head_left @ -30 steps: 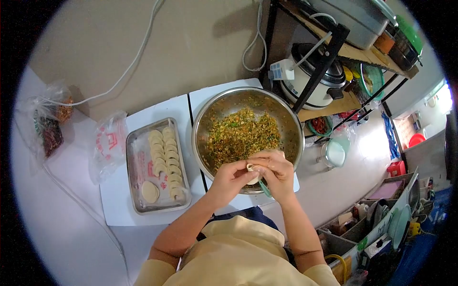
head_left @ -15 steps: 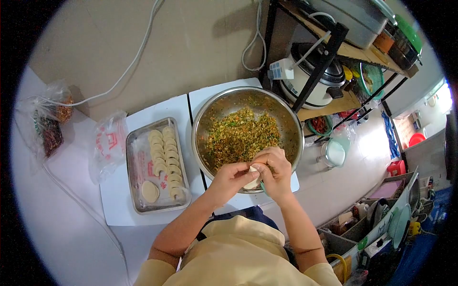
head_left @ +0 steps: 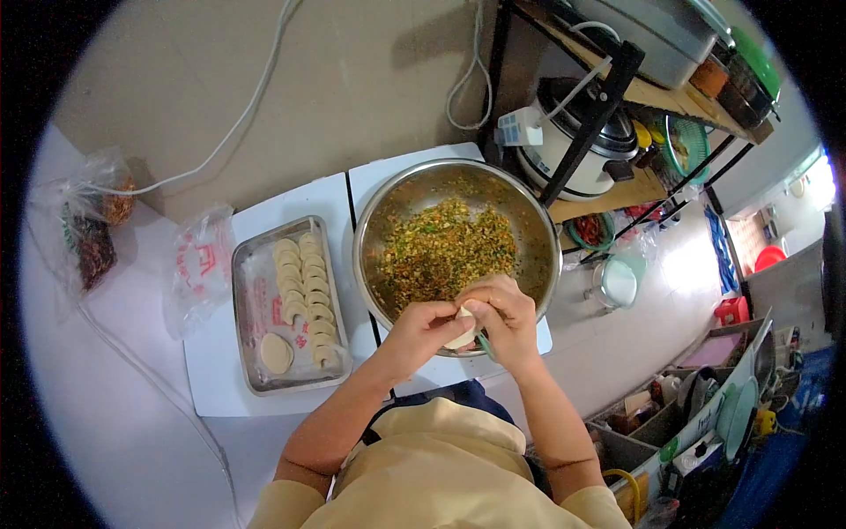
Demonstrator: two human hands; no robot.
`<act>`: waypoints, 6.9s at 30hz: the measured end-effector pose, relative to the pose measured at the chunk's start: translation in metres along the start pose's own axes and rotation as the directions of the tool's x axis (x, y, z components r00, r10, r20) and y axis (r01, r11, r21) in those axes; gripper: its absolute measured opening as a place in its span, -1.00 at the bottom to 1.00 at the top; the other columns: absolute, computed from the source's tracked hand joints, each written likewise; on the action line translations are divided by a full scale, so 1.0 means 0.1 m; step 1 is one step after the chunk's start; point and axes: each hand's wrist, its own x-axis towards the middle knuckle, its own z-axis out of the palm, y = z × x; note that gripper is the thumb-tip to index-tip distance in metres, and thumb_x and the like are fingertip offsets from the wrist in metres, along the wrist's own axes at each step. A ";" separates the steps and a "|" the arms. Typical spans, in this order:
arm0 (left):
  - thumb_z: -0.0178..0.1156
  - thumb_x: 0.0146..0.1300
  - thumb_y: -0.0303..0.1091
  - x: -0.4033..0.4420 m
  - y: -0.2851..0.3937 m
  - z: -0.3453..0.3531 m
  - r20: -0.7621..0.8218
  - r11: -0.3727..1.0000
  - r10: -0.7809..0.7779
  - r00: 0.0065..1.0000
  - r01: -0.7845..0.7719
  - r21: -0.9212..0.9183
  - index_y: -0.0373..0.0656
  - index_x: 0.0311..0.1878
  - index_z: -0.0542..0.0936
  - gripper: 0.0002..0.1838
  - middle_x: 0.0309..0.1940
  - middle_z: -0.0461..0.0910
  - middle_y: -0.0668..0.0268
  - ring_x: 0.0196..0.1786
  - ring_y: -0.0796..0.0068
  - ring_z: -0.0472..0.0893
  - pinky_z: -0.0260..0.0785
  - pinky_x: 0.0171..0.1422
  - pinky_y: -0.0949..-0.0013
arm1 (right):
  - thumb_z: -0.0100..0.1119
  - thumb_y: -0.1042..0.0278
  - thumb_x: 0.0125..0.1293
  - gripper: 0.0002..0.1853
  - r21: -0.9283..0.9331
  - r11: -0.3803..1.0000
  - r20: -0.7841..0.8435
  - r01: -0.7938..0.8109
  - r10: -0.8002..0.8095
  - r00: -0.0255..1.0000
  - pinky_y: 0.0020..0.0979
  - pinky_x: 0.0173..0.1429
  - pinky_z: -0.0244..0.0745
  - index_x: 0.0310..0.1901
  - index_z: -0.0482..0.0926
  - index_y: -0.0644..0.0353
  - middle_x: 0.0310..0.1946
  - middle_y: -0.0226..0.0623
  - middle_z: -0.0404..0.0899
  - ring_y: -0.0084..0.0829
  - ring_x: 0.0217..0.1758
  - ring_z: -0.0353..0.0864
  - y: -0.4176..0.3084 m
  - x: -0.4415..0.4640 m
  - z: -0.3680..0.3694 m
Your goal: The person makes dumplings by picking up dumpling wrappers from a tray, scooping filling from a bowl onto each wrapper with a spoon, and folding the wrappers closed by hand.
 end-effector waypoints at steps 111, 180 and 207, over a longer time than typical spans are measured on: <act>0.11 0.31 -0.38 -0.56 -0.43 -0.49 -0.203 0.927 0.089 0.975 -0.156 -0.340 -0.24 0.32 0.25 -0.47 -0.16 0.60 0.24 -0.22 0.54 0.57 0.44 -0.16 0.44 | 0.15 0.43 0.22 -0.85 -0.202 0.954 0.235 -0.220 0.265 0.935 -0.34 -0.30 0.47 -0.19 0.58 0.22 -0.45 -0.13 0.59 -0.17 -0.41 0.60 -0.36 -0.16 0.65; 0.25 0.06 -0.48 -1.85 -1.23 -2.32 -0.616 0.666 0.441 0.652 0.222 0.712 -0.21 -0.17 0.55 -0.78 -0.31 0.59 0.29 -0.22 0.30 0.55 0.40 -0.01 0.34 | 0.21 0.65 -0.04 -0.48 -0.570 0.806 0.205 -0.159 0.327 0.923 -0.24 -0.03 0.35 0.05 0.59 0.05 -0.27 -0.24 0.41 -0.20 -0.19 0.38 0.10 -0.71 -0.32; 0.15 0.29 -0.33 -0.64 -0.50 -0.53 -0.329 0.522 -0.266 0.906 -0.152 -0.839 -0.36 0.15 0.29 -0.54 0.06 0.47 0.07 0.17 0.21 0.45 0.32 0.30 0.28 | 0.15 0.30 0.30 -0.78 -0.187 0.811 -0.167 -0.554 0.529 0.832 -0.47 -0.47 0.32 -0.24 0.60 0.33 -0.55 -0.21 0.56 -0.53 -0.55 0.47 0.32 -0.71 -0.37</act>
